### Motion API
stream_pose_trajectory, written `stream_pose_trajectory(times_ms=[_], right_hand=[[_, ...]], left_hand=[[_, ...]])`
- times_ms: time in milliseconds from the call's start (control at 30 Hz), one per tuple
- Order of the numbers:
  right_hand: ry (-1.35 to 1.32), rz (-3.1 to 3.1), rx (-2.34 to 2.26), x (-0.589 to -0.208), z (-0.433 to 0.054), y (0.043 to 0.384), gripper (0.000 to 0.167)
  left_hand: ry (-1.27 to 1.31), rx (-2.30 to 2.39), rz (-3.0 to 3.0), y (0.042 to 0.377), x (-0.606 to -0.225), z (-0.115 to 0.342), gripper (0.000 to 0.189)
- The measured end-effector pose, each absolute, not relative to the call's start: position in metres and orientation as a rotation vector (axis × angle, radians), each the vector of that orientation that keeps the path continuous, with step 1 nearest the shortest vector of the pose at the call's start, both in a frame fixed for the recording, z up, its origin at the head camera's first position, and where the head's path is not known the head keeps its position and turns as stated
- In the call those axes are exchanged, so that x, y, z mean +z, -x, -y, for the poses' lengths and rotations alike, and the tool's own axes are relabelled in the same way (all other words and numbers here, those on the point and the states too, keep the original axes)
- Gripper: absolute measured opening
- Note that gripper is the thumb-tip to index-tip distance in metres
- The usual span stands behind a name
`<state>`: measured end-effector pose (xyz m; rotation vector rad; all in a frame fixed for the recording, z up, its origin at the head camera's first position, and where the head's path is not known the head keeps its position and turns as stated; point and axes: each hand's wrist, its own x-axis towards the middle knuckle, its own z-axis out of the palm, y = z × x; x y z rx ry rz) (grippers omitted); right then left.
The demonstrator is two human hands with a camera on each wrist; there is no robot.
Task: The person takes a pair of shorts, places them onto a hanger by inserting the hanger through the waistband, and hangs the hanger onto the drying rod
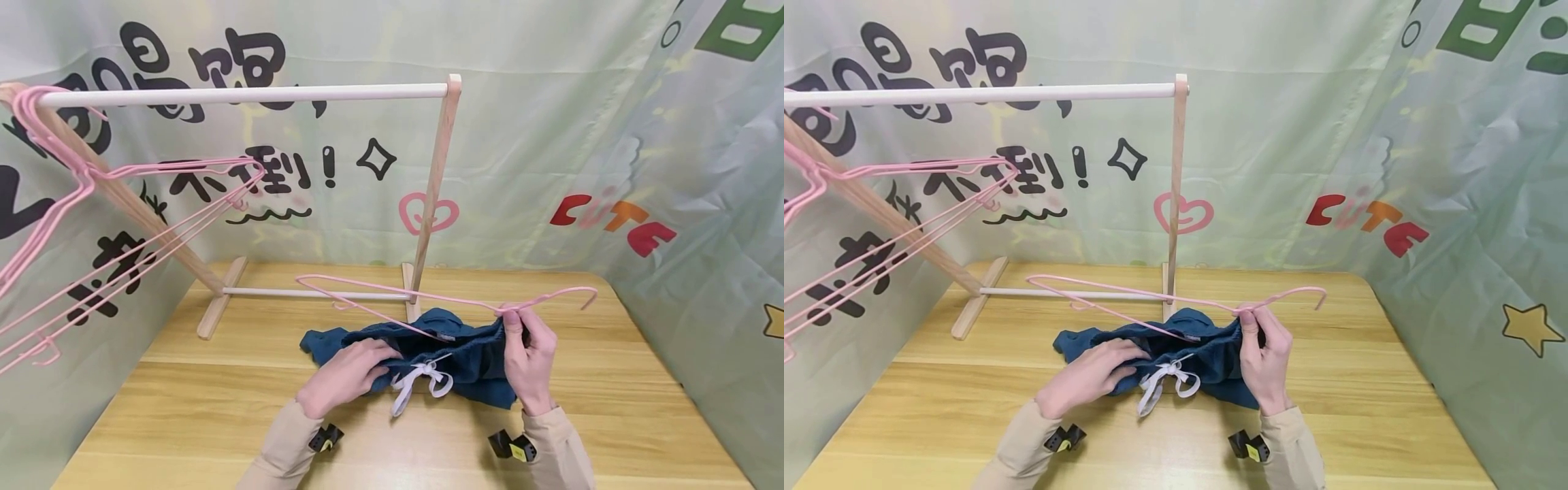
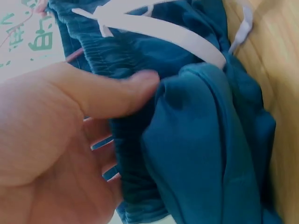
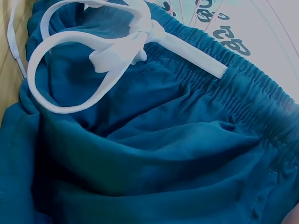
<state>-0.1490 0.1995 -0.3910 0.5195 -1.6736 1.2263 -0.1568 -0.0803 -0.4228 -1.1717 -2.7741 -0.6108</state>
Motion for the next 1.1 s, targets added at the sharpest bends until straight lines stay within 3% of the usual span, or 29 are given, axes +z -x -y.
stream_pose_trajectory(times_ms=[267,700,1100], right_hand=[[-0.459,1.634,1.253,-0.389,-0.201,0.149,0.025],[-0.398,1.578,1.276,-0.385,-0.205,0.148,0.028],[-0.336,1.510,1.353,-0.382,-0.206,0.145,0.027]], left_hand=[[1.020,-0.600,2.736,0.159,-0.420,0.092,0.029],[0.943,-0.609,2.594,0.165,-0.409,0.108,0.010],[1.029,-0.583,2.443,0.167,-0.398,0.123,0.022]])
